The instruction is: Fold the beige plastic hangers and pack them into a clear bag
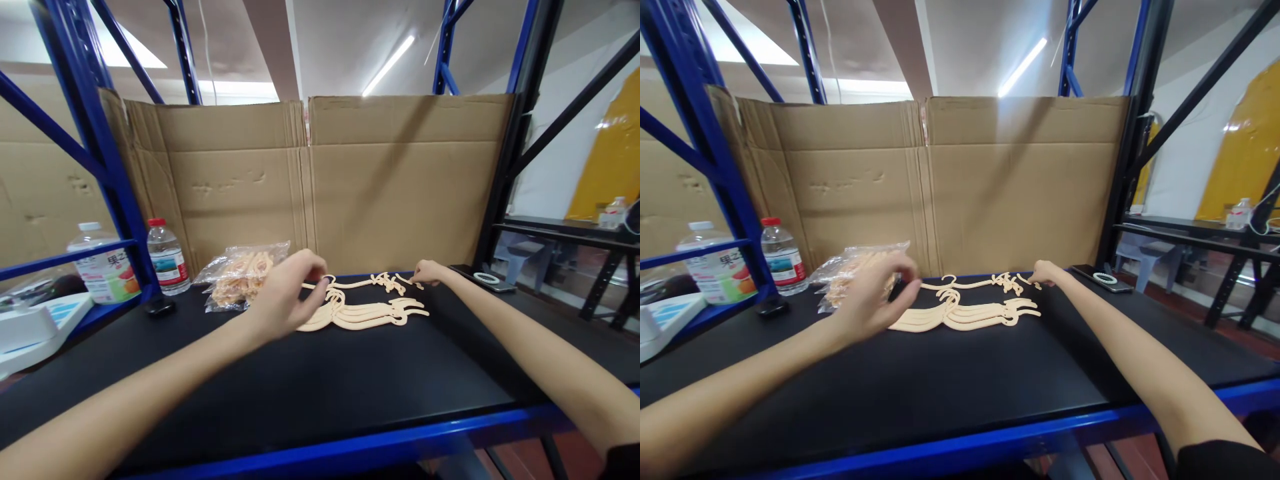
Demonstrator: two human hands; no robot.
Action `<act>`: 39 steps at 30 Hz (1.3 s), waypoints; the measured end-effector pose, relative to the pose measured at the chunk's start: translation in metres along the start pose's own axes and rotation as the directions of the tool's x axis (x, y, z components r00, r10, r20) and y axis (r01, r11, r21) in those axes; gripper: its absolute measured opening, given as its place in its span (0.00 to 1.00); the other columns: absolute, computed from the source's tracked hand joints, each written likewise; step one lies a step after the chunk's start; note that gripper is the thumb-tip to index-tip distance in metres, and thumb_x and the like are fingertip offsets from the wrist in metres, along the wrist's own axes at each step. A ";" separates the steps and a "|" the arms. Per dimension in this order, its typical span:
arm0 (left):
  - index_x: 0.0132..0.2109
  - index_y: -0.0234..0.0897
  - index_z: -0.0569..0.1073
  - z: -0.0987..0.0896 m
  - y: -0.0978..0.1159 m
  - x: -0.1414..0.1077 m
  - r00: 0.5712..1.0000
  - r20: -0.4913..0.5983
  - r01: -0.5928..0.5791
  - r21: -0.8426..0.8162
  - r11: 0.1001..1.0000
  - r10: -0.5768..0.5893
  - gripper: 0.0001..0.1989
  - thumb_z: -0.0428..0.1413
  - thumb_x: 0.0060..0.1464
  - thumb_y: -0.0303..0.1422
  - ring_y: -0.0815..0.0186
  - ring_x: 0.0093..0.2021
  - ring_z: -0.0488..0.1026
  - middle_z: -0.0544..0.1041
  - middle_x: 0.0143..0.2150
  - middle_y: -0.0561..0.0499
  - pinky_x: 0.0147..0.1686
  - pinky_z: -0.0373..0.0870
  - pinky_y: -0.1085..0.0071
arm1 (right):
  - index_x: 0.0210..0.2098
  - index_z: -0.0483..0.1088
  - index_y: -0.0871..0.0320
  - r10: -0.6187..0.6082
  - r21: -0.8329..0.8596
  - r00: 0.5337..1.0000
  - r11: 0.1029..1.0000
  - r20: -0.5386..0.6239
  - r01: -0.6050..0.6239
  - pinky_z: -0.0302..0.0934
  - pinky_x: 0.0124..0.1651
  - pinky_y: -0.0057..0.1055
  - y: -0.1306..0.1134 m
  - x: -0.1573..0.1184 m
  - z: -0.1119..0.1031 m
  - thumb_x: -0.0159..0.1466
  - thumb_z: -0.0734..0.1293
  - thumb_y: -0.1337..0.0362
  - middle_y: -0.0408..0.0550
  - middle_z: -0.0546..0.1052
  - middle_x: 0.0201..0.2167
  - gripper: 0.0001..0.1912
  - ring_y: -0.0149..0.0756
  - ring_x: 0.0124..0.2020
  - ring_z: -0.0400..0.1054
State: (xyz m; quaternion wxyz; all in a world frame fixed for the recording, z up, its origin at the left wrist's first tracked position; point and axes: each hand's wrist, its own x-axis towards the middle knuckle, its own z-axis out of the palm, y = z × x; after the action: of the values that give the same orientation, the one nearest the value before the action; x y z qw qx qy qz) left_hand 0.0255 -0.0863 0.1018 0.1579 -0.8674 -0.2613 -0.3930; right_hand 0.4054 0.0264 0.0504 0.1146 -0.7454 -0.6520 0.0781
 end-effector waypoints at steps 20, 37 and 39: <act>0.40 0.33 0.69 0.106 -0.101 0.015 0.758 0.541 0.234 0.294 0.927 -0.363 0.06 0.48 0.58 0.28 0.57 0.41 0.74 0.76 0.39 0.41 0.40 0.67 0.65 | 0.24 0.74 0.62 0.102 0.335 0.980 0.941 -0.168 -0.040 0.53 0.15 0.22 0.029 -0.006 0.002 0.52 0.68 0.68 0.40 0.67 0.10 0.03 0.26 0.10 0.58; 0.47 0.37 0.66 0.028 -0.018 -0.049 0.924 0.255 0.334 -0.180 0.925 -0.285 0.09 0.47 0.59 0.32 0.64 0.37 0.72 0.74 0.38 0.48 0.37 0.67 0.68 | 0.23 0.65 0.60 -0.189 0.919 0.964 0.314 -0.186 0.238 0.67 0.30 0.27 -0.041 -0.076 0.000 0.41 0.77 0.63 0.45 0.73 0.23 0.18 0.31 0.26 0.70; 0.45 0.38 0.67 0.025 -0.009 -0.062 0.920 0.268 0.341 -0.187 0.922 -0.286 0.09 0.46 0.60 0.32 0.64 0.37 0.71 0.73 0.39 0.49 0.37 0.67 0.69 | 0.26 0.67 0.60 -0.245 0.955 0.962 0.239 -0.119 0.178 0.68 0.32 0.28 -0.060 -0.096 0.010 0.42 0.78 0.62 0.46 0.74 0.26 0.18 0.32 0.28 0.71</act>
State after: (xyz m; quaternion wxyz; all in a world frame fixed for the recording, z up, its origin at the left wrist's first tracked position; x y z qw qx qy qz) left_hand 0.0010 -0.0869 0.0391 -0.0407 -0.8667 -0.3672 -0.3351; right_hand 0.3321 -0.0605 0.0536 0.5315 -0.4274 -0.5692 0.4591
